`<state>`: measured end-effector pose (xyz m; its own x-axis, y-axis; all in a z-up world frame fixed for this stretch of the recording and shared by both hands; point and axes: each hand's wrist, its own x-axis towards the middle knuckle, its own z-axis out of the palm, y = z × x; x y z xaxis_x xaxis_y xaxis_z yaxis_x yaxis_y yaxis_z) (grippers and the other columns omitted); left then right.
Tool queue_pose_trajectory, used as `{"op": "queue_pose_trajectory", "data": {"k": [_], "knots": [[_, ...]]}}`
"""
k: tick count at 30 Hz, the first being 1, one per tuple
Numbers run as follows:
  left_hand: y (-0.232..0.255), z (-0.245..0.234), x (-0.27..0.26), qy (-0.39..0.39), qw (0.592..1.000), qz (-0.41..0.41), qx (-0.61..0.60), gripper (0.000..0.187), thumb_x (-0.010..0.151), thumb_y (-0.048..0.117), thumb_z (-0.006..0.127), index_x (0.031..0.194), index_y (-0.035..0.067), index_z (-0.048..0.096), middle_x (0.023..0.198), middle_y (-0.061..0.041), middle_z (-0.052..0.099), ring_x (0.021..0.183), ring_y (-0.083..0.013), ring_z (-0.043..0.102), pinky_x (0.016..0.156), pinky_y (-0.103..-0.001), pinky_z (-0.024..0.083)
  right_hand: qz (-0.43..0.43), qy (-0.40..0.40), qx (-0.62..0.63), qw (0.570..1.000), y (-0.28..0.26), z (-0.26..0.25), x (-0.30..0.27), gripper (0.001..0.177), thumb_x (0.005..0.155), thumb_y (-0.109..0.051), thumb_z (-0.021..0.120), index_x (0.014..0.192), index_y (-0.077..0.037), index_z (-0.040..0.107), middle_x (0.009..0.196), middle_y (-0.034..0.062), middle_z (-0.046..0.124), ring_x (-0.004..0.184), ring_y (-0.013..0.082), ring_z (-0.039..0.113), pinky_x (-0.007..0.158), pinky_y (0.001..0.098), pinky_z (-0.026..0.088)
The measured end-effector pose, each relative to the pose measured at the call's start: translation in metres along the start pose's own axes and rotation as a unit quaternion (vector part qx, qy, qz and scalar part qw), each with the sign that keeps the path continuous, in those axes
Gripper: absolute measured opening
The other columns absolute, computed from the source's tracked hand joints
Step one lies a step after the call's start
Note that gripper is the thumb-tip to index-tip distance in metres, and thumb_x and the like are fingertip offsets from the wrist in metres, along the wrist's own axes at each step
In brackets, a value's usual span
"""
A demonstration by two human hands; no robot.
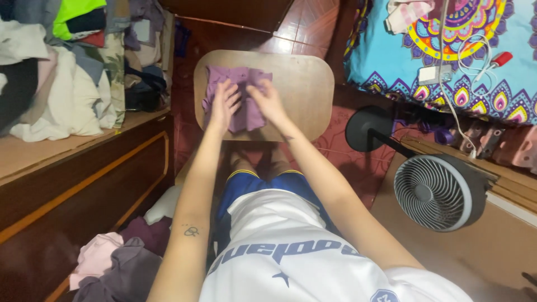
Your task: Fold several items of clothing and put them away in a closet.
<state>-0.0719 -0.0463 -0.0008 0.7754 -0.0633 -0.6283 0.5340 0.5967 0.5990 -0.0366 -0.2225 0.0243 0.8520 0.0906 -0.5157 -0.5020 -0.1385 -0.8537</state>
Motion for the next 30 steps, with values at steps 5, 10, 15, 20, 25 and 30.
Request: {"op": "queue_pose_trajectory", "data": {"k": [5, 10, 15, 20, 25, 30], "knots": [[0.033, -0.04, -0.01, 0.021, 0.997, -0.016, 0.068, 0.088, 0.098, 0.067, 0.047, 0.162, 0.01, 0.027, 0.164, -0.02, 0.033, 0.147, -0.035, 0.035, 0.117, -0.047, 0.032, -0.036, -0.157, 0.049, 0.986, -0.03, 0.039, -0.017, 0.046, 0.097, -0.019, 0.071, 0.136, -0.005, 0.051, 0.107, 0.0082, 0.072, 0.097, 0.0135, 0.07, 0.084, 0.0276, 0.057], [0.025, -0.063, 0.002, 0.053, 0.959, 0.004, 0.279, 0.076, 0.086, 0.031, 0.078, 0.148, 0.006, 0.041, 0.145, -0.022, 0.061, 0.13, -0.03, 0.062, 0.108, -0.039, 0.051, -0.043, -0.118, 0.029, 0.992, 0.031, 0.013, -0.016, 0.038, 0.099, -0.012, 0.062, 0.136, -0.003, 0.061, 0.109, 0.0089, 0.074, 0.094, 0.0151, 0.072, 0.081, 0.0279, 0.06], [0.033, -0.038, -0.011, 0.215, 0.837, 0.101, 0.494, 0.055, 0.089, 0.013, 0.068, 0.141, 0.006, 0.051, 0.14, -0.023, 0.058, 0.129, -0.0324, 0.06, 0.113, -0.041, 0.049, -0.082, 0.139, -0.071, 0.984, 0.107, -0.037, 0.015, 0.059, 0.091, -0.02, 0.084, 0.134, 0.007, 0.054, 0.109, 0.0101, 0.067, 0.097, 0.0163, 0.065, 0.085, 0.0297, 0.056], [0.007, -0.022, -0.018, 0.035, 0.558, 0.27, 0.784, 0.048, 0.106, 0.035, 0.056, 0.147, 0.014, 0.044, 0.166, -0.017, 0.034, 0.153, -0.0356, 0.026, 0.127, -0.054, 0.018, 0.11, 0.001, 0.07, 0.991, 0.064, -0.037, 0.012, 0.064, 0.089, -0.027, 0.082, 0.137, 0.005, 0.054, 0.11, 0.0122, 0.067, 0.097, 0.0194, 0.064, 0.086, 0.0328, 0.054], [0.007, -0.023, -0.028, -0.072, 0.611, 0.189, 0.766, 0.072, 0.102, 0.047, 0.046, 0.163, 0.013, 0.026, 0.17, -0.013, 0.015, 0.156, -0.0328, 0.012, 0.125, -0.054, 0.007, 0.174, -0.074, 0.128, 0.974, 0.026, -0.013, -0.005, 0.049, 0.087, -0.023, 0.081, 0.123, 0.007, 0.067, 0.115, 0.0145, 0.075, 0.101, 0.0214, 0.073, 0.09, 0.0344, 0.06], [0.019, -0.035, -0.04, -0.047, 0.668, 0.184, 0.72, 0.066, 0.106, 0.044, 0.043, 0.163, 0.012, 0.029, 0.171, -0.013, 0.02, 0.158, -0.0335, 0.013, 0.127, -0.054, 0.008, 0.018, -0.061, 0.034, 0.997, 0.054, 0.017, -0.001, 0.034, 0.09, -0.016, 0.073, 0.119, 0.002, 0.072, 0.109, 0.0147, 0.076, 0.095, 0.0209, 0.071, 0.085, 0.0359, 0.059]]}}
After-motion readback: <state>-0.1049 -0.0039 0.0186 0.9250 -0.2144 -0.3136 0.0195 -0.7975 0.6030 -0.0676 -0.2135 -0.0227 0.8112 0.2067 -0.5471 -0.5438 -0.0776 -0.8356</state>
